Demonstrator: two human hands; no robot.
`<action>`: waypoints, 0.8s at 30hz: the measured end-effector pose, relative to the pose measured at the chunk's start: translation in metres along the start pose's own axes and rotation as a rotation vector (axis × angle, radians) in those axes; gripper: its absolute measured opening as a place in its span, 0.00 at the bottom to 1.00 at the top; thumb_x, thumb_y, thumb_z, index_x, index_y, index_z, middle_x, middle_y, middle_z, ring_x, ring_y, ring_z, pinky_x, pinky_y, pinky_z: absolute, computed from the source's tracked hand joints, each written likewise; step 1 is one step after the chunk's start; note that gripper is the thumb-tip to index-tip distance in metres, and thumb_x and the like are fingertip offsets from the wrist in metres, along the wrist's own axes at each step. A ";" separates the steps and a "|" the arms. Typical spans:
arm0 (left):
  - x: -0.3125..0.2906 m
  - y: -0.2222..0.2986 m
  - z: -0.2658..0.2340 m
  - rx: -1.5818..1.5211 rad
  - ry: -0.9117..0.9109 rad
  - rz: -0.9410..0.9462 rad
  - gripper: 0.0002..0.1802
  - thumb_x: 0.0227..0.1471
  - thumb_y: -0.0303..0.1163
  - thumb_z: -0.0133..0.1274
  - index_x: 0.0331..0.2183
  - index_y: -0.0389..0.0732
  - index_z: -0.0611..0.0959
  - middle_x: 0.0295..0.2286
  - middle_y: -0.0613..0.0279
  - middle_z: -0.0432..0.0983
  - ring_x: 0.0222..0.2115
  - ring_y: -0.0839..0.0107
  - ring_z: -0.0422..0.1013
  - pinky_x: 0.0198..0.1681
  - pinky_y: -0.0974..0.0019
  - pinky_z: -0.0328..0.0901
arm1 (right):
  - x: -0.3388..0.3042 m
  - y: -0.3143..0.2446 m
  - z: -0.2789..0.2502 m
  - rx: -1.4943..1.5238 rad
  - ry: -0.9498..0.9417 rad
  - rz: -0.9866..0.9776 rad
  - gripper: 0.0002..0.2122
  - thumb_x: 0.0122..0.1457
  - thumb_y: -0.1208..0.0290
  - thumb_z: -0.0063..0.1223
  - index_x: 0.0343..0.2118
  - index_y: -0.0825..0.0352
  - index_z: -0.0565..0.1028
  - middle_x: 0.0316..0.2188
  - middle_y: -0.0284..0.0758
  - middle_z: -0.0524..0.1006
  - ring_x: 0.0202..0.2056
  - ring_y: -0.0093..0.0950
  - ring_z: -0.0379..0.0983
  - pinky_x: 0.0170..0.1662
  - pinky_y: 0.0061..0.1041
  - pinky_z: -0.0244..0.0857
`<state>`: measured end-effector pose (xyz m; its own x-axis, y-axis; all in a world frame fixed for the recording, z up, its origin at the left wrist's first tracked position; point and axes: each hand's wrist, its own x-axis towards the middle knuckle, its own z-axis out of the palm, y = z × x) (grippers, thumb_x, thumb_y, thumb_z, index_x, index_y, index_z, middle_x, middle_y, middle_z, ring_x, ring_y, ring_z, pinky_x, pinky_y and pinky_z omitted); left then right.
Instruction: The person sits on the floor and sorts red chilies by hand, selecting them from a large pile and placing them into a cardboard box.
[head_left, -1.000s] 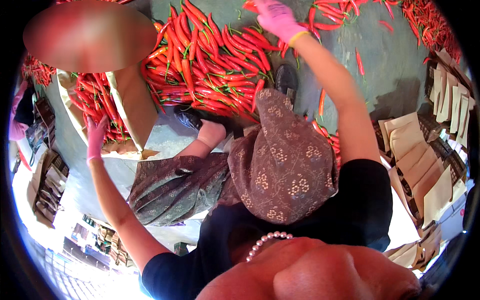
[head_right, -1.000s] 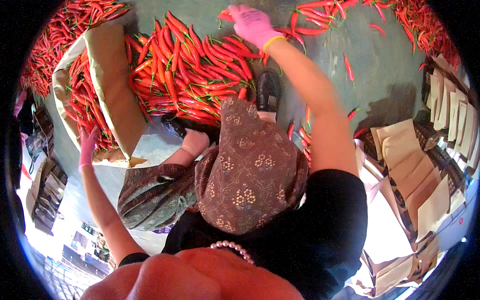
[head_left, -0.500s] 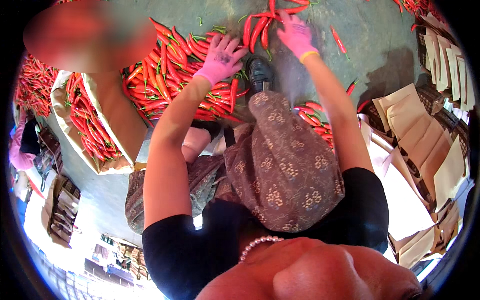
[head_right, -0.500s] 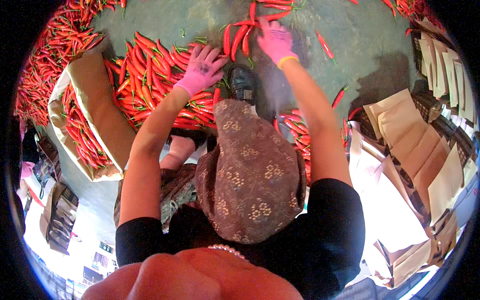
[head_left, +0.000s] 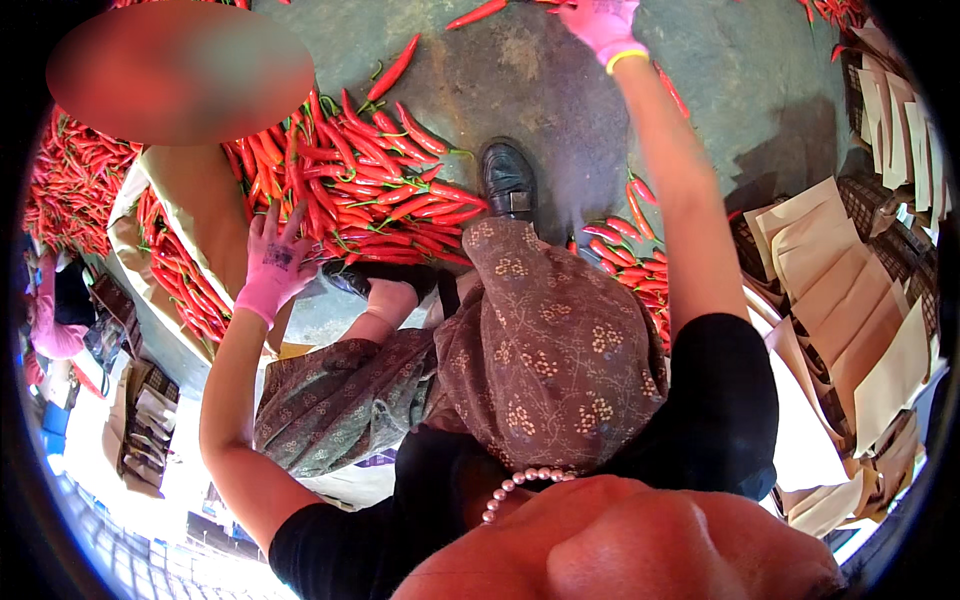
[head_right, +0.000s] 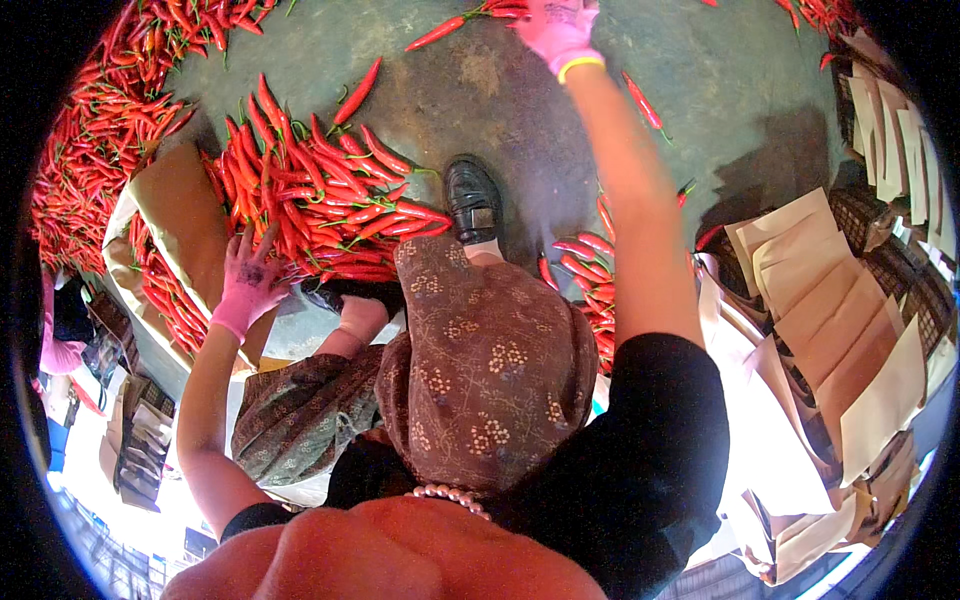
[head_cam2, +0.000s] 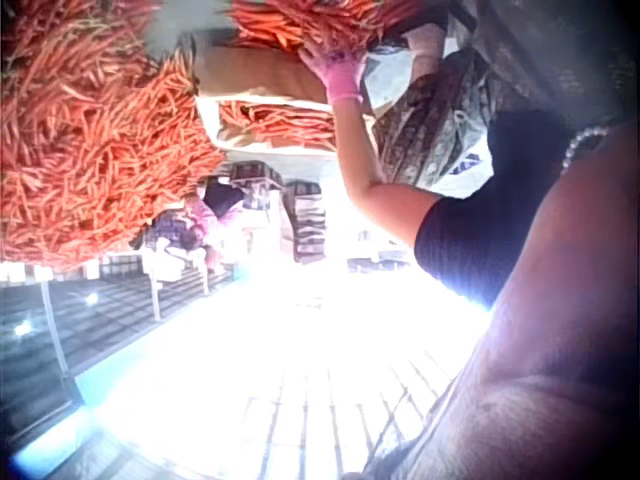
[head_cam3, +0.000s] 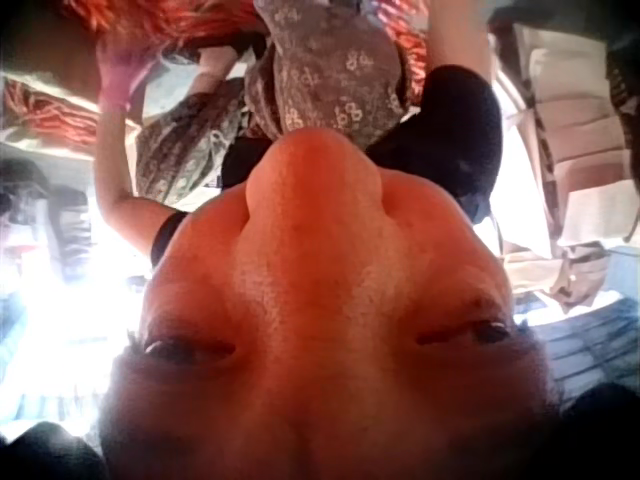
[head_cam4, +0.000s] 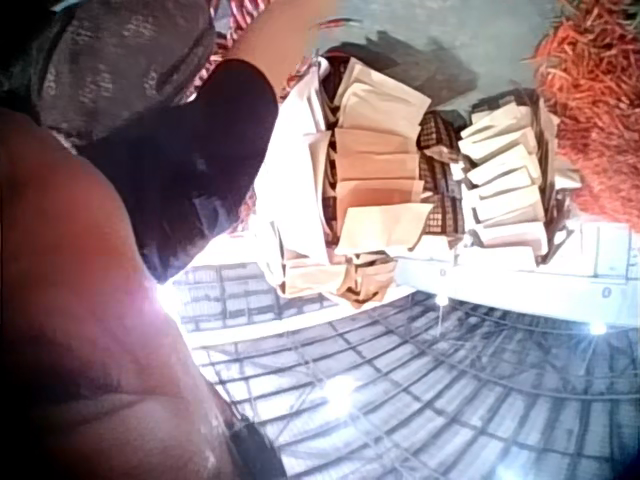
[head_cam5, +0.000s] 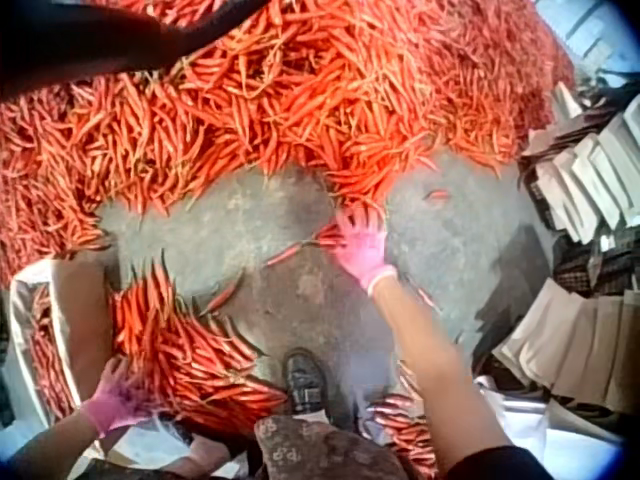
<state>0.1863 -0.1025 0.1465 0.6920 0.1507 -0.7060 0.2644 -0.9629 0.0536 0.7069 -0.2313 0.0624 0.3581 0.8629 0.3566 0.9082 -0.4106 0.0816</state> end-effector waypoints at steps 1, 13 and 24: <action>-0.006 0.003 -0.011 0.047 -0.148 -0.041 0.29 0.40 0.53 0.57 0.45 0.51 0.83 0.61 0.58 0.55 0.61 0.45 0.51 0.62 0.41 0.46 | 0.000 0.010 0.004 0.027 -0.128 -0.060 0.28 0.45 0.59 0.59 0.52 0.60 0.70 0.48 0.43 0.67 0.51 0.46 0.62 0.55 0.40 0.58; 0.002 0.094 0.021 -0.551 0.316 0.412 0.18 0.46 0.38 0.57 0.41 0.45 0.80 0.46 0.57 0.73 0.49 0.56 0.69 0.51 0.52 0.65 | -0.055 -0.029 0.059 0.091 -0.528 -0.231 0.24 0.50 0.68 0.53 0.53 0.55 0.67 0.39 0.37 0.75 0.41 0.37 0.75 0.40 0.42 0.68; 0.074 -0.036 0.046 -0.022 0.454 -0.227 0.38 0.46 0.52 0.56 0.58 0.53 0.67 0.55 0.64 0.66 0.61 0.61 0.56 0.63 0.43 0.46 | -0.067 -0.059 0.041 0.542 -0.438 -0.030 0.24 0.49 0.70 0.51 0.53 0.59 0.69 0.46 0.40 0.74 0.49 0.44 0.70 0.49 0.42 0.67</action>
<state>0.1969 -0.0673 0.0598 0.8365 0.4422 -0.3236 0.4525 -0.8905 -0.0470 0.6385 -0.2527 -0.0041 0.2827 0.9576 -0.0561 0.8584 -0.2786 -0.4308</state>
